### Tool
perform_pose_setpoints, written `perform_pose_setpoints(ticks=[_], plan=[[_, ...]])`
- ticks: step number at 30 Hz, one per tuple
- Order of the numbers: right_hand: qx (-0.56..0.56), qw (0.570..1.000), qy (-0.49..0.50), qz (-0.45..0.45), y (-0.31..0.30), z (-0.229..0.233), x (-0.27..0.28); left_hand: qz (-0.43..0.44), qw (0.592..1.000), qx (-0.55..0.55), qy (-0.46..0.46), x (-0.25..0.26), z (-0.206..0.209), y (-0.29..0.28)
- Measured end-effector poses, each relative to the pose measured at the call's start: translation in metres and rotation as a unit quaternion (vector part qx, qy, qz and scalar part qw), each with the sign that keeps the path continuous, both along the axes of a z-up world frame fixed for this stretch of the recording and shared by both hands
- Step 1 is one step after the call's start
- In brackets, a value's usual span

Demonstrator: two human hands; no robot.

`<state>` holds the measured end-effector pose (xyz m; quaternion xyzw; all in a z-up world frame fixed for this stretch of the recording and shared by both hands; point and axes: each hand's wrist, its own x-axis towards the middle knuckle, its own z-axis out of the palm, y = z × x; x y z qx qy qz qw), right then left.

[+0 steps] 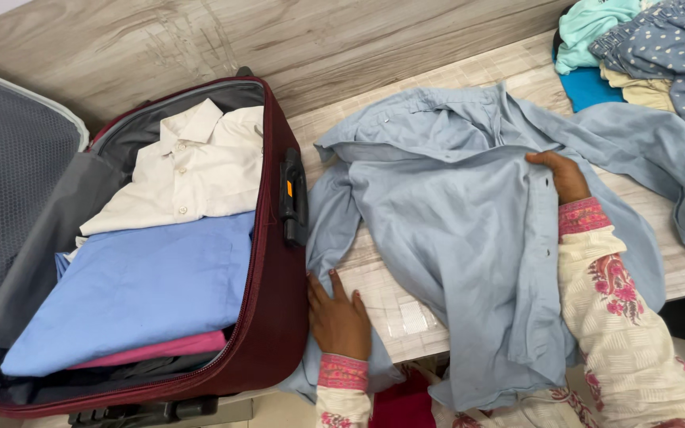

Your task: The person buttons a white shirt, folds it, and places it into an open suitcase before spreading out a blue shirt and beginning to button it by hand.

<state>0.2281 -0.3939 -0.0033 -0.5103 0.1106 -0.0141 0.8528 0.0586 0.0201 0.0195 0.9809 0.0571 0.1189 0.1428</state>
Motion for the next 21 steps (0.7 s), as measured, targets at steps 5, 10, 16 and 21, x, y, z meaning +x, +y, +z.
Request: perform_pose_setpoints(ticks=[5, 10, 16, 21], plan=[[-0.603, 0.797, -0.008, -0.037, 0.040, -0.016, -0.001, -0.152, 0.985, -0.069, -0.037, -0.015, 0.004, -0.068], [-0.615, 0.788, -0.023, -0.029, 0.035, -0.028, 0.010, -0.270, 0.842, -0.463, -0.057, -0.018, -0.001, -0.095], [-0.350, 0.936, -0.018, 0.044, 0.032, -0.038, 0.010, -0.168, 0.545, -0.811, 0.131, -0.021, 0.006, -0.101], [-0.155, 0.986, -0.048, 0.029, 0.012, -0.019, -0.027, -0.205, 0.698, -0.684, -0.051, -0.041, 0.003, -0.040]])
